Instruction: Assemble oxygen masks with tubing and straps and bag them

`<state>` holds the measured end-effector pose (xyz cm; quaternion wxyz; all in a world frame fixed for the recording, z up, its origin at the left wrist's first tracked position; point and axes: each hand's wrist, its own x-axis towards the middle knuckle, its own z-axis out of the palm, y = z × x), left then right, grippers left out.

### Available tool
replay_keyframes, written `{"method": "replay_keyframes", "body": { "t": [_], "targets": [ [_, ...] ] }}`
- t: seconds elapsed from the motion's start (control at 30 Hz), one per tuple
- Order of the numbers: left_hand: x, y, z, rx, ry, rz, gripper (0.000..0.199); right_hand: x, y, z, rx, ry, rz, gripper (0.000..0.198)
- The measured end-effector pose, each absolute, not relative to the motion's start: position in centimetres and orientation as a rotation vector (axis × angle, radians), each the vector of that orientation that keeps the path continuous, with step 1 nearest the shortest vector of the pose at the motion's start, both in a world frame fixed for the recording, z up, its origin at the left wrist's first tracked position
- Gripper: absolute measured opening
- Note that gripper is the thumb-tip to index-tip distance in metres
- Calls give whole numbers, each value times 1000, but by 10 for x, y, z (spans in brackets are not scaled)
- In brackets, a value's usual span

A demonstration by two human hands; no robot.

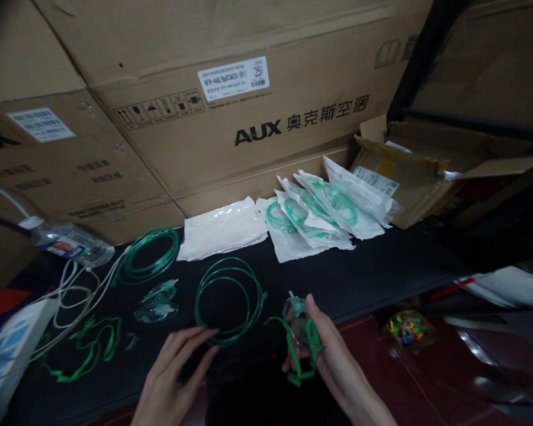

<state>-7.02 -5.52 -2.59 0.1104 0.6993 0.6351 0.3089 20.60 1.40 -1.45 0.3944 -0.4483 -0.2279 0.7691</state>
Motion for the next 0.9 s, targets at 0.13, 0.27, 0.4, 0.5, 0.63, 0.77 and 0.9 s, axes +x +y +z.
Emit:
{"method": "replay_keyframes", "body": {
  "t": [0.13, 0.27, 0.4, 0.5, 0.63, 0.77, 0.9],
  "targets": [
    [-77, -51, -33, 2213, 1816, 811, 18, 206, 11, -10, -1189, -616, 1925, 56],
    [-79, -50, -32, 2299, 1759, 791, 18, 204, 9, -7, -1240, -623, 1904, 53],
    [-76, -51, -29, 2313, 1777, 778, 25, 203, 9, -9, -1253, -631, 1893, 52],
    [-75, -50, -26, 2347, 1784, 790, 23, 202, 9, -8, -1279, -627, 1875, 53],
    [-65, -41, -16, 2344, 1754, 832, 10, 202, 10, -7, -1275, -635, 1864, 54],
    [-35, -21, -5, 2325, 1728, 805, 15, 201, 11, -12, -1283, -581, 1862, 51],
    [-5, 2, -7, 2316, 1817, 582, 45, 203, 9, -18, -1308, -490, 1814, 49]
  ]
}}
